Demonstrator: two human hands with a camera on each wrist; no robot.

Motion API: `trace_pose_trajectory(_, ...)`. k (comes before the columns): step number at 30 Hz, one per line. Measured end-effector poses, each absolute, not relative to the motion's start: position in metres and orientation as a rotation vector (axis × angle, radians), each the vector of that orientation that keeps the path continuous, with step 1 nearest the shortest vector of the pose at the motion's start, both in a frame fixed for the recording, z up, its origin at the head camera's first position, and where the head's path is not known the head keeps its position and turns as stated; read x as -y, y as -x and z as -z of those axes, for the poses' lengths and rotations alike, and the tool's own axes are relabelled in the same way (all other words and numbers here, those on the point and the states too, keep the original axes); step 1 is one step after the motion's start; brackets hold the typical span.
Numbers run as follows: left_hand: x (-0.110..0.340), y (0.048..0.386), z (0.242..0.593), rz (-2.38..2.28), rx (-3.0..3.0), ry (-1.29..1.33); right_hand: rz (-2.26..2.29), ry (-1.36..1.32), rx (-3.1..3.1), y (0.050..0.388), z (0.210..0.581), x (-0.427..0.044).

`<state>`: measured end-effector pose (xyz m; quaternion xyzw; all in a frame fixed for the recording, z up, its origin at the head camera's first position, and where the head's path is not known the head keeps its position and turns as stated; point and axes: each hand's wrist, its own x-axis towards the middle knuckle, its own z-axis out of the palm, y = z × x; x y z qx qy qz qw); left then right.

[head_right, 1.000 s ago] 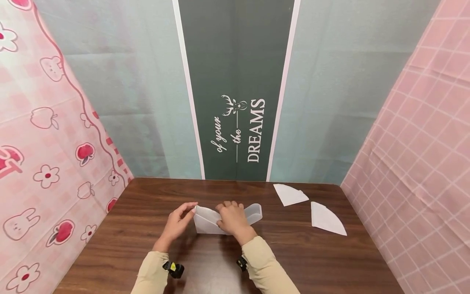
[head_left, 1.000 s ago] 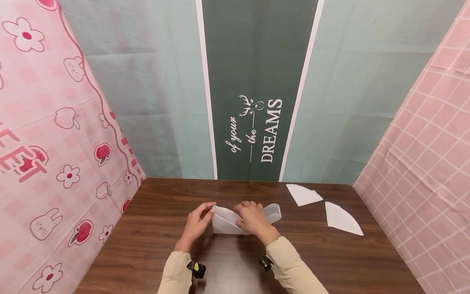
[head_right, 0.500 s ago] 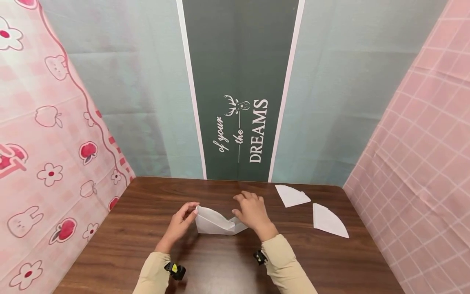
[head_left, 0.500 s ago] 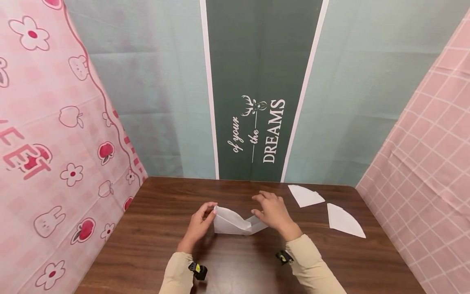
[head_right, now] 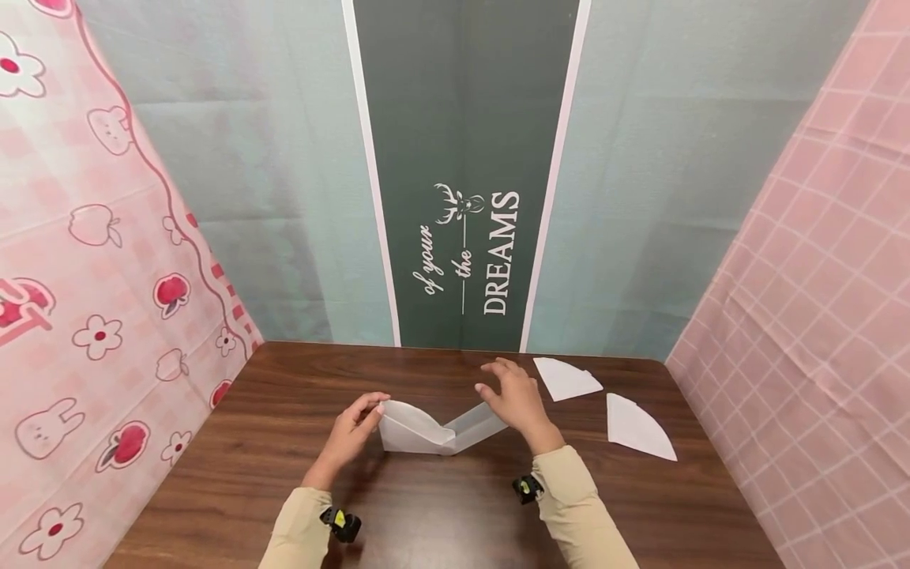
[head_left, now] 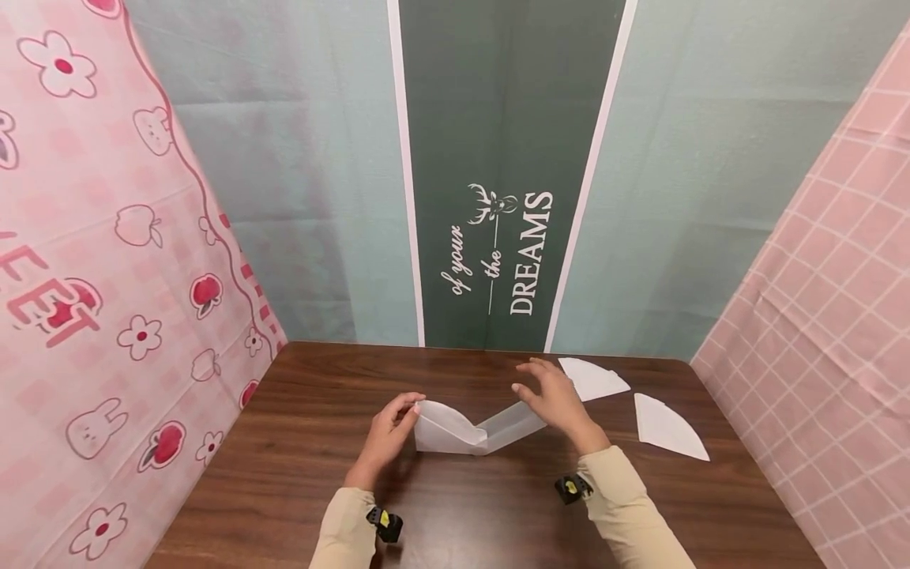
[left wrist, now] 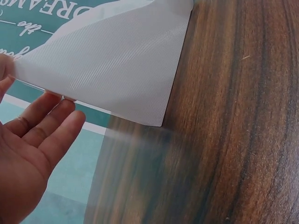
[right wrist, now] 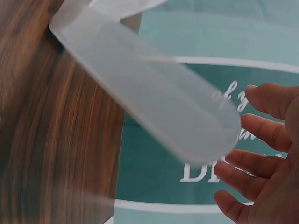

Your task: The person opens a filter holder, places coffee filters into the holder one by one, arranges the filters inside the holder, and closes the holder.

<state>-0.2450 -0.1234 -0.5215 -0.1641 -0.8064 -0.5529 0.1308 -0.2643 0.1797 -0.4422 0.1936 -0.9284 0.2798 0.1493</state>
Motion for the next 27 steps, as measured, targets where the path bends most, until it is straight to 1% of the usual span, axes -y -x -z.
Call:
trace_pose_trajectory(5, 0.123, 0.243, 0.52, 1.626, 2.357, 0.444, -0.884, -0.529, 2.685, 0.275, 0.449, -0.193)
trace_pose_trajectory(9, 0.121, 0.233, 0.51, 1.64, 2.344, 0.443, -0.962, -0.492, 2.727, 0.283, 0.457, -0.202)
trace_pose_trajectory(16, 0.119, 0.222, 0.49, 1.659, 2.357, 0.462, -1.064, -0.29, 2.787, 0.301, 0.474, -0.228)
trace_pose_trajectory(22, 0.118, 0.224, 0.487, 1.677, 2.367, 0.444, -1.011, -0.186, 2.773, 0.316, 0.489, -0.251)
trace_pose_trajectory(27, 0.117, 0.225, 0.486, 1.684, 2.36, 0.445, -0.97, -0.017, 2.778, 0.322, 0.498, -0.265)
